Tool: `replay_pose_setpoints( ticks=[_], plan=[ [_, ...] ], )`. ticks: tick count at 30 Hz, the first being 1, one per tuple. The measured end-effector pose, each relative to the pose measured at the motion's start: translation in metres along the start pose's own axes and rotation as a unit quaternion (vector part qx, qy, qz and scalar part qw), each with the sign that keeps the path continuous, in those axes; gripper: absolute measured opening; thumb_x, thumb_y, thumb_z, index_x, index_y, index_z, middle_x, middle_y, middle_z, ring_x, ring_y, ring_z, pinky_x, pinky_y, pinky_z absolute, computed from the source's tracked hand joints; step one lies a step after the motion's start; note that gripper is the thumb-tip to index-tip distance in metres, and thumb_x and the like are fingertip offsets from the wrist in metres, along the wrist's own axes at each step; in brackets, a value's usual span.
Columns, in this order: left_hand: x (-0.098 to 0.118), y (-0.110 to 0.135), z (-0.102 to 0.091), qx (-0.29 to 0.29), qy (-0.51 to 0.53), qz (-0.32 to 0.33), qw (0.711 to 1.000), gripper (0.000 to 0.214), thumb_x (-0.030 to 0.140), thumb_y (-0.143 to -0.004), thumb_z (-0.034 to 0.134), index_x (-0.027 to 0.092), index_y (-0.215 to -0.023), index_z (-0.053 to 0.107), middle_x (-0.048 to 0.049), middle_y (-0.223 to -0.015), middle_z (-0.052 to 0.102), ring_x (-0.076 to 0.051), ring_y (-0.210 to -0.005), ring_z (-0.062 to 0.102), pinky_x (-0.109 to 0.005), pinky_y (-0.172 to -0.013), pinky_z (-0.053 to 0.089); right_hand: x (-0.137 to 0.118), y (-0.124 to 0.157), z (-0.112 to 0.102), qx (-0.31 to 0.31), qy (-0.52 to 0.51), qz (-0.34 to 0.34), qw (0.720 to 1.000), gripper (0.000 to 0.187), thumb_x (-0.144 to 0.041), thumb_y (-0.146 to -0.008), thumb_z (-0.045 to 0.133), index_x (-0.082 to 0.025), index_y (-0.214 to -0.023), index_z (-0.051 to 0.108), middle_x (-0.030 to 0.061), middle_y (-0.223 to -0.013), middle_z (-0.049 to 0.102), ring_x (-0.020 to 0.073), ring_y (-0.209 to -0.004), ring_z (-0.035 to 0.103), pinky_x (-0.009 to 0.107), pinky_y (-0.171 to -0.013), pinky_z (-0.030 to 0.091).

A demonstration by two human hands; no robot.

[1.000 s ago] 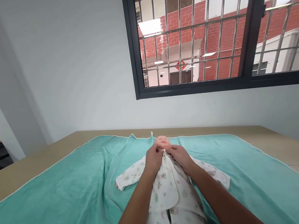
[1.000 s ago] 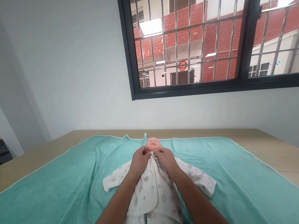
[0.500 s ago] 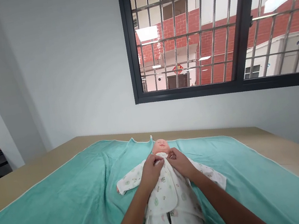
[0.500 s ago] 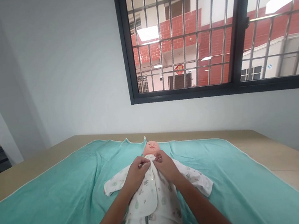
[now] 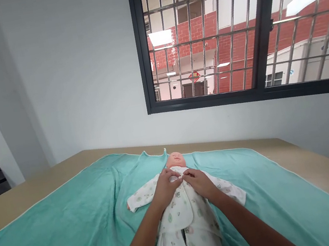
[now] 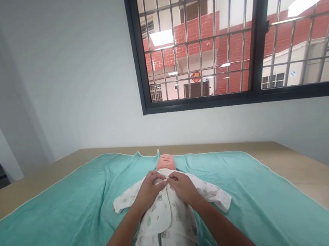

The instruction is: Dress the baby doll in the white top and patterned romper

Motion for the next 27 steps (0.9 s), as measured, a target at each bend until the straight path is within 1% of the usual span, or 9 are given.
replay_pose_setpoints(
  ticks=[2,5,7,9,12,15,18,22,27],
  plan=[
    [0.0016,0.0005,0.0007,0.023,-0.024,0.007,0.999,0.008,0.027,-0.077,0.063,0.022,-0.082,0.067,-0.0024,-0.094,0.058,-0.019,-0.098,0.054,-0.032,-0.091,0.038,0.0032,-0.0003,-0.0007,-0.008,-0.022,0.013,1.0,0.018,-0.034,-0.074,0.056,-0.018,-0.07,0.06,-0.0032,-0.061,0.051,0.0115,-0.059,0.043,0.024,-0.056,0.031],
    [0.0053,0.003,0.0027,0.057,-0.074,0.046,0.995,0.006,0.024,-0.079,0.061,0.022,-0.081,0.066,-0.0015,-0.089,0.061,-0.019,-0.094,0.053,-0.032,-0.087,0.038,0.0076,0.0016,-0.0024,-0.013,-0.06,0.029,0.998,0.018,-0.035,-0.074,0.056,-0.017,-0.077,0.06,-0.0033,-0.062,0.051,0.0105,-0.058,0.044,0.023,-0.056,0.033],
    [0.0073,0.0049,0.0045,0.061,-0.096,0.069,0.991,0.008,0.022,-0.081,0.058,0.022,-0.079,0.066,-0.0006,-0.084,0.062,-0.018,-0.09,0.053,-0.031,-0.083,0.039,0.0089,0.0022,-0.0033,-0.013,-0.082,0.036,0.996,0.02,-0.037,-0.074,0.056,-0.017,-0.078,0.06,-0.0028,-0.063,0.051,0.0105,-0.059,0.045,0.022,-0.056,0.034],
    [0.0077,0.0062,0.006,0.058,-0.101,0.075,0.99,0.009,0.021,-0.081,0.057,0.022,-0.078,0.065,-0.0001,-0.081,0.064,-0.018,-0.085,0.053,-0.03,-0.08,0.039,0.0084,0.0015,-0.0028,-0.01,-0.093,0.041,0.995,0.024,-0.041,-0.075,0.057,-0.017,-0.074,0.058,-0.0026,-0.062,0.052,0.0105,-0.058,0.044,0.023,-0.056,0.034],
    [0.0057,0.0067,0.0065,0.063,-0.094,0.06,0.992,0.01,0.022,-0.081,0.056,0.022,-0.078,0.066,-0.0007,-0.08,0.065,-0.018,-0.083,0.054,-0.03,-0.077,0.039,0.0043,-0.0007,0.0001,0.02,-0.048,0.031,0.998,0.032,-0.048,-0.074,0.058,-0.018,-0.067,0.057,-0.0029,-0.058,0.052,0.0109,-0.056,0.044,0.024,-0.056,0.033],
    [0.0031,0.0068,0.0051,0.068,-0.054,0.026,0.996,0.013,0.023,-0.081,0.054,0.022,-0.081,0.068,-0.0014,-0.083,0.067,-0.018,-0.084,0.057,-0.029,-0.076,0.041,0.0004,-0.0023,0.0028,0.043,-0.013,0.027,0.999,0.03,-0.046,-0.072,0.061,-0.018,-0.062,0.057,-0.0034,-0.055,0.052,0.0107,-0.055,0.043,0.024,-0.055,0.03],
    [0.0028,0.0073,0.0027,0.066,0.01,-0.019,0.998,0.014,0.025,-0.08,0.054,0.021,-0.082,0.068,-0.0008,-0.085,0.069,-0.017,-0.081,0.059,-0.027,-0.075,0.042,0.0004,-0.0029,0.002,0.012,-0.051,0.05,0.997,0.024,-0.038,-0.07,0.063,-0.017,-0.059,0.056,-0.0034,-0.054,0.051,0.0098,-0.053,0.041,0.024,-0.053,0.029],
    [0.0059,0.0075,0.0002,0.068,0.057,-0.047,0.995,0.015,0.028,-0.078,0.055,0.021,-0.08,0.068,0.0002,-0.08,0.069,-0.016,-0.076,0.059,-0.026,-0.073,0.043,0.0027,-0.0037,-0.0025,-0.037,-0.109,0.076,0.99,0.019,-0.035,-0.07,0.062,-0.016,-0.067,0.062,-0.0009,-0.059,0.054,0.0105,-0.056,0.046,0.023,-0.053,0.034],
    [0.0057,0.0059,0.0005,0.052,0.106,-0.061,0.991,0.019,0.032,-0.079,0.056,0.02,-0.084,0.069,-0.001,-0.083,0.07,-0.017,-0.08,0.061,-0.026,-0.075,0.044,0.0052,-0.0035,-0.0021,-0.042,-0.152,0.087,0.984,0.024,-0.038,-0.071,0.063,-0.014,-0.076,0.066,0.0003,-0.064,0.055,0.0096,-0.059,0.047,0.022,-0.055,0.035]
  ],
)
Point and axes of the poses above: each hand's wrist, its own y-axis away from the middle knuckle, its own z-axis out of the palm, x = y × z, the point moved 2 cm from there along -y, towards the middle knuckle
